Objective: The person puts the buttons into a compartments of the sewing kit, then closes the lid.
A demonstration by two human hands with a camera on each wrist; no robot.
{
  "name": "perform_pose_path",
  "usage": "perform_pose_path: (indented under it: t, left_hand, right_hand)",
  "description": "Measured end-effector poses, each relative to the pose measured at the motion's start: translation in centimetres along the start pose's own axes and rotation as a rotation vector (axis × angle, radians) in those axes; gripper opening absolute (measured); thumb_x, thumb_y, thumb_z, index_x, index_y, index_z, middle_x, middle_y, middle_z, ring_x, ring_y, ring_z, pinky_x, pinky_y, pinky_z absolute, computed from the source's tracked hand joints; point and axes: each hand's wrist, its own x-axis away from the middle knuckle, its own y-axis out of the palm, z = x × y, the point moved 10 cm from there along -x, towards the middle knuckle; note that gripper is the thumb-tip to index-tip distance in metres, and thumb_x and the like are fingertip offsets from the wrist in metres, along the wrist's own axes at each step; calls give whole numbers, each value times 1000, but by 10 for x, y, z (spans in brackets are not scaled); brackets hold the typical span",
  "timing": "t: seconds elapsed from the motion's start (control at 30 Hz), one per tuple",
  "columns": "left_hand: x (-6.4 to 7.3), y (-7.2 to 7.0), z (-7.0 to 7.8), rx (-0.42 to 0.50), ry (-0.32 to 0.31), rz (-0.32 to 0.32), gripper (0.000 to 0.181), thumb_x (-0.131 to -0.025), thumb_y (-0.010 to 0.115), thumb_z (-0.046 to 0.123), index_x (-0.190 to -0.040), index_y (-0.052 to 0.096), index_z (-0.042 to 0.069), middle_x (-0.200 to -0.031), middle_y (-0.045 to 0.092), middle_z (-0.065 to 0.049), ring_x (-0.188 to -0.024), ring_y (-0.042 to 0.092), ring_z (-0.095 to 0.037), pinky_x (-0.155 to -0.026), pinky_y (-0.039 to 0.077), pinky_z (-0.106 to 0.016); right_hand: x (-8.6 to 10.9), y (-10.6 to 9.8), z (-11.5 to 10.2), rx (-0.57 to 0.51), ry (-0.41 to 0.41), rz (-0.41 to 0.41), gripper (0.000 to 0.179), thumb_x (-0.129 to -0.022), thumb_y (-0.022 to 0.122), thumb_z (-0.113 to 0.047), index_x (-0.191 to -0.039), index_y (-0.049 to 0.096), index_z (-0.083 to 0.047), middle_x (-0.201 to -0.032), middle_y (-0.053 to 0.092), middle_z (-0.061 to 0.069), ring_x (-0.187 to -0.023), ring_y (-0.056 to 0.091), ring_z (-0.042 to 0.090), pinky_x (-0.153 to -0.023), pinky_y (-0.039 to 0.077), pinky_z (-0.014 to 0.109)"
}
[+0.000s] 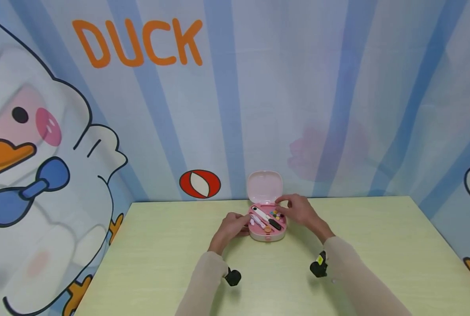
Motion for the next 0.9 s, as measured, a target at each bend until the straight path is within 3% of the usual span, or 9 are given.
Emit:
perform_pose_path:
  t: [0.17,0.43,0.9]
  left_hand:
    - [0,0,0,-5,-5,2,48,-102,62,31,-132,58,-6,-107,68,-12,-91,69,-20,-82,61,-29]
    - [0,0,-2,-27,-12,9,52,-103,62,35,-134,55,-5,-109,67,-12,-92,68,-21,-84,61,-29]
    - [0,2,2,-9,19,-21,46,-103,60,32,-129,61,-7,-107,69,-13,-90,69,-21,-84,61,-30]
  right_hand:
    - [12,-14,-6,-14,-61,1,42,-98,74,-27,-135,68,-7,-72,48,3,-65,42,19,-55,31,30]
    - [40,-37,-13,27,-188,5,46,-98,74,-22,-140,64,-7,-66,46,-1,-60,38,14,-54,30,29]
    - [102,-40,14,38,-235,-58,39,-97,75,-26,-133,70,-12,-61,36,-10,-56,29,4,-52,29,25]
